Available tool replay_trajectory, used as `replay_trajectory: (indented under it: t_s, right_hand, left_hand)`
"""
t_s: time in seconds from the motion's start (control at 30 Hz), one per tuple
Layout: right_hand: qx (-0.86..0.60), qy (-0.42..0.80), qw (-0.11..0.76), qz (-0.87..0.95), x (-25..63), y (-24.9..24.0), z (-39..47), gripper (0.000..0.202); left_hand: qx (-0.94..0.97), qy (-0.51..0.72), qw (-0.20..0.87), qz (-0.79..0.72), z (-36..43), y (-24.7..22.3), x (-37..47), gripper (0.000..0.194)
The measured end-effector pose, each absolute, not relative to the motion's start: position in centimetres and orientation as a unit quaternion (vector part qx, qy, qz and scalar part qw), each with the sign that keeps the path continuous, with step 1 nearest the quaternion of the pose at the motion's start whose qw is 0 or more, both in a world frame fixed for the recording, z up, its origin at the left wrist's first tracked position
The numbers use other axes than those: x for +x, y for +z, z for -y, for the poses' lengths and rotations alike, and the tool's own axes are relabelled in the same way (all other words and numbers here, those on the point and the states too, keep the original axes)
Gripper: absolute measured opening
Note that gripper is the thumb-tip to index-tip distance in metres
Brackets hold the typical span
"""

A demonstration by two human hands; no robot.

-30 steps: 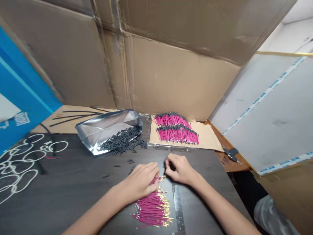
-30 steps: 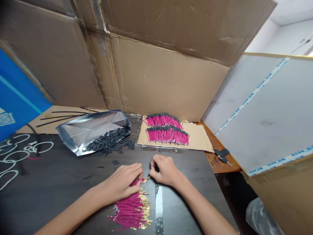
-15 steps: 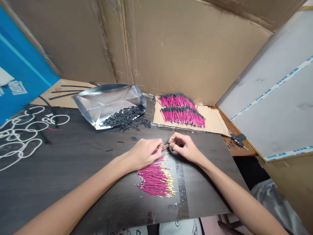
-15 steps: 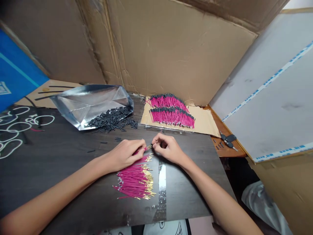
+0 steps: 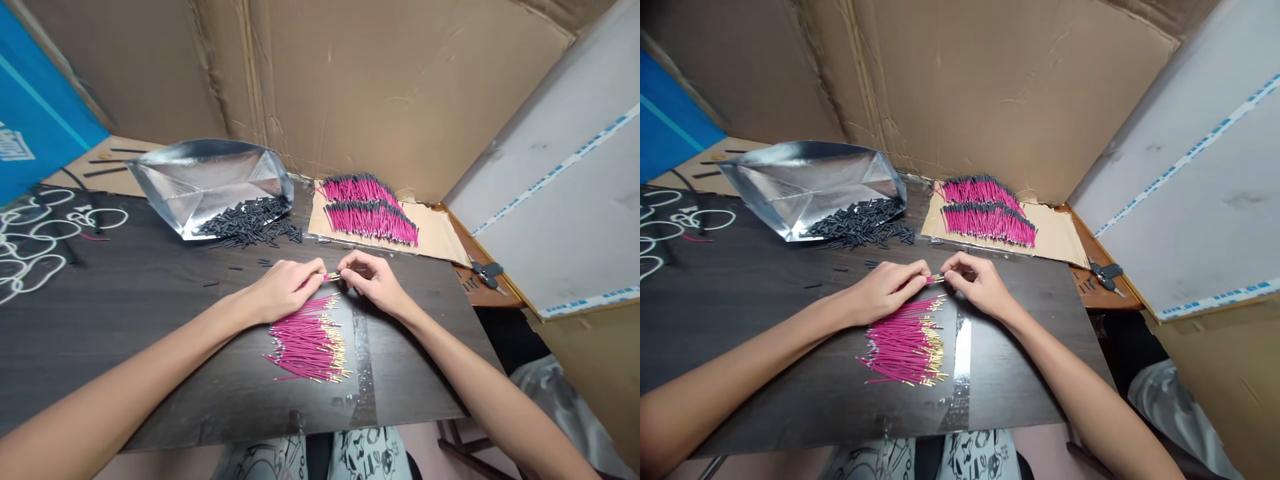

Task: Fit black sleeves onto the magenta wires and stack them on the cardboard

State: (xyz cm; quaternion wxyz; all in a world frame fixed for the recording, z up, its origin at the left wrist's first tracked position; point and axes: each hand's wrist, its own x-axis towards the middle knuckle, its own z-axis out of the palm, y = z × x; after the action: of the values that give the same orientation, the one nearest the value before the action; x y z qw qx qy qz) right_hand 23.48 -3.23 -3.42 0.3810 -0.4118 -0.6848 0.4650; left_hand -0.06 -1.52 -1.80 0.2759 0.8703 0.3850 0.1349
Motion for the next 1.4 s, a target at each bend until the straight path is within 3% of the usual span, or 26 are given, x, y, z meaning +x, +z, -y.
replay_trajectory:
  t_s: [0.37,0.77,0.83,0.97,1.03,1.2,1.3,1.4]
  right_hand:
    - [-0.404,0.548,0.334,0.651,23.9,-3.6,2.3,0.035]
    - [-0.414,0.502,0.363,0.667,24.3,-3.0,2.7,0.03]
    - [-0.429,0.461,0.323,0.707,25.1,-2.4,2.8,0.025]
    - [-0.392,0.434,0.138,0.799,26.9,-0.7,3.1,0.019]
    - [-0.384,0.413,0.105,0.819,27.4,-0.2,3.2,0.019]
    - [-0.387,0.388,0.136,0.825,26.7,-1.1,3.3,0.01]
    - [-0.439,0.359,0.241,0.788,25.5,-2.5,3.2,0.012]
    - [-0.494,0.231,0.305,0.781,24.0,-4.3,2.5,0.013]
  left_hand:
    - [0.878,0.156,0.258,-0.373,1.7,-2.0,0.1,0.029]
    - [0.859,0.194,0.289,-0.375,1.5,-2.0,-0.1,0.025]
    - [0.846,0.213,0.298,-0.389,1.5,-2.0,-0.3,0.027]
    - [0.814,0.247,0.321,-0.417,1.4,-2.0,-0.7,0.031]
    - [0.804,0.256,0.334,-0.421,1.3,-1.9,-0.8,0.032]
    - [0.785,0.28,0.33,-0.443,1.4,-1.6,-0.8,0.034]
    - [0.766,0.333,0.285,-0.471,1.2,-1.2,-0.8,0.034]
    - [0.761,0.356,0.258,-0.476,0.0,-1.0,-0.8,0.035]
